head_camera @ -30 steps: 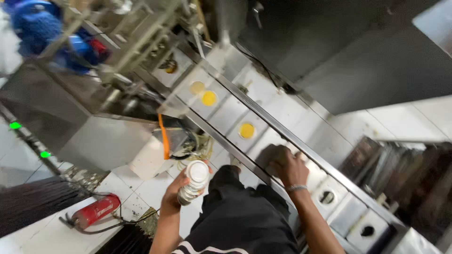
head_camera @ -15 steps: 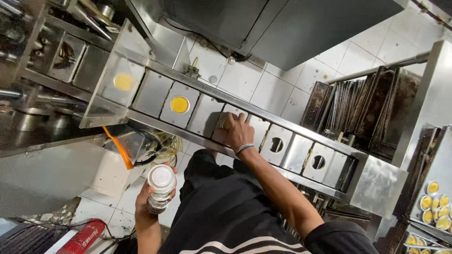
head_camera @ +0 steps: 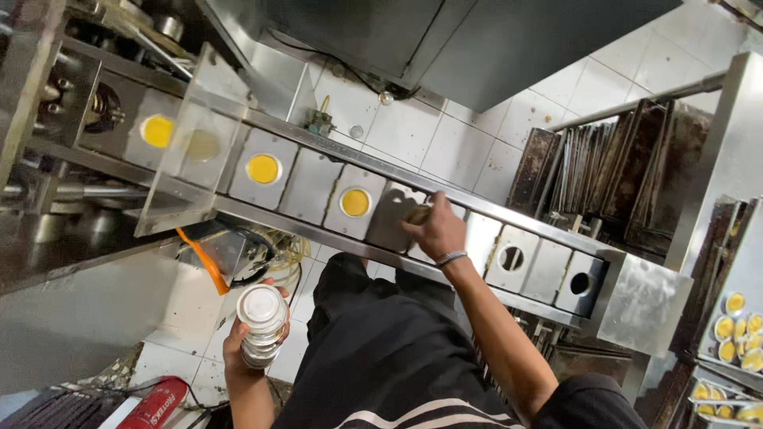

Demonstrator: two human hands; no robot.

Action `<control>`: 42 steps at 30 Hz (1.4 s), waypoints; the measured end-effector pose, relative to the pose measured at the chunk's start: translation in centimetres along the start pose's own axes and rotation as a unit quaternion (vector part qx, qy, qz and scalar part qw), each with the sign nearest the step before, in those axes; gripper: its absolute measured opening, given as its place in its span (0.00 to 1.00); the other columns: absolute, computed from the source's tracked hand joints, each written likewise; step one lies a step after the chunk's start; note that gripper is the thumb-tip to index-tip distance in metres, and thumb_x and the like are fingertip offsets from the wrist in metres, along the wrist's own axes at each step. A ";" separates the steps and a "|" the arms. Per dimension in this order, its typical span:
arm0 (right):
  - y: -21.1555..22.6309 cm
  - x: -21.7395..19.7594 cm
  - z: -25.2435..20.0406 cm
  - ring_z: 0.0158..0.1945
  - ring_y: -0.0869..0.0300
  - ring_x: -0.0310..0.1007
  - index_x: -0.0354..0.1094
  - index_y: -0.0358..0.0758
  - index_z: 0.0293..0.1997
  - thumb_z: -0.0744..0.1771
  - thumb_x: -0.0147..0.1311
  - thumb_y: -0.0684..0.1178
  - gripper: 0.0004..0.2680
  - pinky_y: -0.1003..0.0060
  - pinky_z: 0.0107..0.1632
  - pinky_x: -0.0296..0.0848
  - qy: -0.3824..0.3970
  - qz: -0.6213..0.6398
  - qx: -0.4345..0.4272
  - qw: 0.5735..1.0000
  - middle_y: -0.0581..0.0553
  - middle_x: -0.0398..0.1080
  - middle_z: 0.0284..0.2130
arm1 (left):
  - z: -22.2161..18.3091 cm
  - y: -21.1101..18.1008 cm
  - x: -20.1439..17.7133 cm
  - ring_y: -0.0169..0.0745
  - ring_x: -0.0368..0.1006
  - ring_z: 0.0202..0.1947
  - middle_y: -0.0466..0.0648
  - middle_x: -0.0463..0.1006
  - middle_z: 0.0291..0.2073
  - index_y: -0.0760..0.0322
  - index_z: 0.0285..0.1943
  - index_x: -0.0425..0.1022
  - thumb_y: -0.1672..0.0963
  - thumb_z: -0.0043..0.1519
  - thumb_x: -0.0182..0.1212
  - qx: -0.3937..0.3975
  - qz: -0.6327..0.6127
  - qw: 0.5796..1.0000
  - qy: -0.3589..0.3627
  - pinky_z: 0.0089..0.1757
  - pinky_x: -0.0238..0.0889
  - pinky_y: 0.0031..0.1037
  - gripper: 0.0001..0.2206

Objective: The person picks up metal egg tart molds from a tray and places them individually into circular cutouts on a moving conveyor belt system.

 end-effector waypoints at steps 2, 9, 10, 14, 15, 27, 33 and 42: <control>-1.9 -0.5 -0.3 0.35 0.43 0.76 0.55 0.42 0.50 0.60 0.68 0.65 0.26 0.49 0.29 0.74 -0.001 -0.029 0.009 1.000 0.40 0.72 0.44 | 0.3 0.2 -0.9 0.50 0.68 0.34 0.67 0.67 0.53 0.75 0.72 0.57 0.51 0.60 0.72 -0.016 -0.007 1.000 0.002 0.25 0.64 0.32 0.37; -2.1 4.0 0.7 0.40 0.44 0.73 0.61 0.43 0.57 0.60 0.67 0.70 0.29 0.52 0.24 0.75 -0.064 -0.152 -0.101 0.981 0.38 0.70 0.46 | 2.5 0.4 -1.1 0.50 0.66 0.33 0.70 0.67 0.59 0.74 0.73 0.55 0.53 0.60 0.74 -0.067 -0.048 0.996 0.032 0.26 0.62 0.33 0.38; -2.0 4.5 0.6 0.40 0.44 0.73 0.61 0.43 0.57 0.60 0.67 0.70 0.29 0.52 0.24 0.75 -0.062 -0.150 -0.099 0.982 0.38 0.70 0.46 | 2.5 0.2 -0.5 0.50 0.66 0.33 0.70 0.67 0.59 0.74 0.73 0.55 0.53 0.60 0.74 -0.069 -0.046 0.996 0.030 0.26 0.62 0.33 0.38; -0.6 5.2 0.3 0.38 0.38 0.72 0.63 0.46 0.56 0.62 0.64 0.63 0.21 0.48 0.23 0.72 -0.084 -0.160 -0.136 0.974 0.36 0.66 0.45 | 2.7 -0.2 0.4 0.49 0.67 0.34 0.68 0.68 0.55 0.73 0.71 0.58 0.53 0.60 0.74 -0.066 -0.028 0.997 0.019 0.26 0.64 0.32 0.36; -0.2 5.2 0.0 0.43 0.38 0.72 0.60 0.44 0.60 0.63 0.63 0.64 0.25 0.47 0.27 0.77 -0.037 -0.157 -0.122 0.979 0.35 0.64 0.51 | 2.6 -0.2 0.3 0.49 0.69 0.35 0.68 0.69 0.54 0.74 0.71 0.58 0.52 0.60 0.74 -0.063 -0.020 0.998 0.006 0.26 0.66 0.33 0.36; -3.3 4.9 -1.7 0.32 0.39 0.68 0.59 0.39 0.47 0.60 0.67 0.59 0.22 0.44 0.27 0.69 -0.054 -0.027 -0.115 0.992 0.35 0.65 0.38 | 3.5 0.5 -0.7 0.51 0.67 0.39 0.67 0.64 0.58 0.74 0.75 0.53 0.53 0.62 0.72 -0.078 -0.056 0.994 0.057 0.27 0.65 0.32 0.37; -6.6 2.5 -0.6 0.38 0.43 0.73 0.55 0.39 0.58 0.61 0.70 0.60 0.28 0.49 0.37 0.77 0.001 -0.058 0.035 0.998 0.35 0.67 0.46 | 3.0 0.6 -1.8 0.54 0.66 0.47 0.68 0.63 0.59 0.71 0.76 0.52 0.54 0.60 0.74 -0.103 -0.084 0.990 0.040 0.32 0.66 0.34 0.39; -5.3 4.9 -1.4 0.38 0.43 0.72 0.62 0.46 0.55 0.61 0.67 0.59 0.22 0.49 0.24 0.72 -0.120 -0.016 -0.128 0.984 0.37 0.64 0.46 | 3.5 0.2 0.7 0.50 0.66 0.38 0.67 0.65 0.56 0.73 0.75 0.55 0.53 0.62 0.72 -0.082 -0.028 0.995 0.051 0.26 0.62 0.32 0.37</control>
Point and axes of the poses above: each hand's wrist, its own z-axis towards the middle knuckle, its own x-axis out of the palm, y = z × x, the point moved 1 cm from there along z, towards the middle knuckle
